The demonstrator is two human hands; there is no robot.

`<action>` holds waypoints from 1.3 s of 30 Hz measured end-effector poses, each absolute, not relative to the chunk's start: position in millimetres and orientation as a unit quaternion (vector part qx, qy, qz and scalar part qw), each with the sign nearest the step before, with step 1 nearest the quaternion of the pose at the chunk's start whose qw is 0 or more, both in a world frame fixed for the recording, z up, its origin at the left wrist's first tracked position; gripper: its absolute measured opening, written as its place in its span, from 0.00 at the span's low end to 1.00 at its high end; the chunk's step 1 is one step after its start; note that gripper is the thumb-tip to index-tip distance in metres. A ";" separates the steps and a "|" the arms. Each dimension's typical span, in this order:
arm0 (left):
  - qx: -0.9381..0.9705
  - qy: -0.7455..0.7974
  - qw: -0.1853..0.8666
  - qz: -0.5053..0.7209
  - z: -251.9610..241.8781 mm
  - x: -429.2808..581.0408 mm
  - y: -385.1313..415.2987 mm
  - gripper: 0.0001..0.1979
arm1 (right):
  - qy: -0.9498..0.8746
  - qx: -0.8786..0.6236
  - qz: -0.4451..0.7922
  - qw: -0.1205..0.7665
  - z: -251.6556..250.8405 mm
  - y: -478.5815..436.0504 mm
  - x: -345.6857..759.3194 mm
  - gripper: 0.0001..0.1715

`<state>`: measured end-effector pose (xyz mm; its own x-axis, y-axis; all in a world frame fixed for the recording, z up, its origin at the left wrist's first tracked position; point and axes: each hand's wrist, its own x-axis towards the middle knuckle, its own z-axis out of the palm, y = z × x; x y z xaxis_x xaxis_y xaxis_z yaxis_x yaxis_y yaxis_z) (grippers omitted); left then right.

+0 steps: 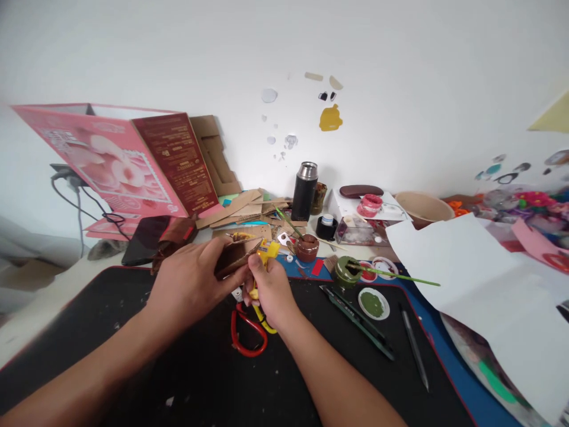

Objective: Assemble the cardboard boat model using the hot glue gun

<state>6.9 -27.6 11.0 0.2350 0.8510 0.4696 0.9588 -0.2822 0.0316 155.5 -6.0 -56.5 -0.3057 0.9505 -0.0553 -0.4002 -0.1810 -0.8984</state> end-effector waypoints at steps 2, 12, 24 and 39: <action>-0.778 -0.579 0.135 -0.205 10.2 6.5 -27.6 0.18 | -0.415 -0.330 0.692 0.489 -58.2 -6.0 155.4 0.44; -0.798 -0.534 0.178 -0.216 11.4 5.7 -28.7 0.18 | -0.437 -0.324 0.681 0.490 -67.4 -4.7 158.3 0.44; -0.808 -0.484 0.233 -0.244 18.6 9.6 -35.3 0.16 | -0.415 -0.349 0.683 0.489 -77.3 -7.4 160.6 0.50; -0.822 -0.467 0.236 -0.224 28.1 9.8 -41.8 0.16 | -0.378 -0.415 0.679 0.473 -74.9 -11.8 157.7 0.50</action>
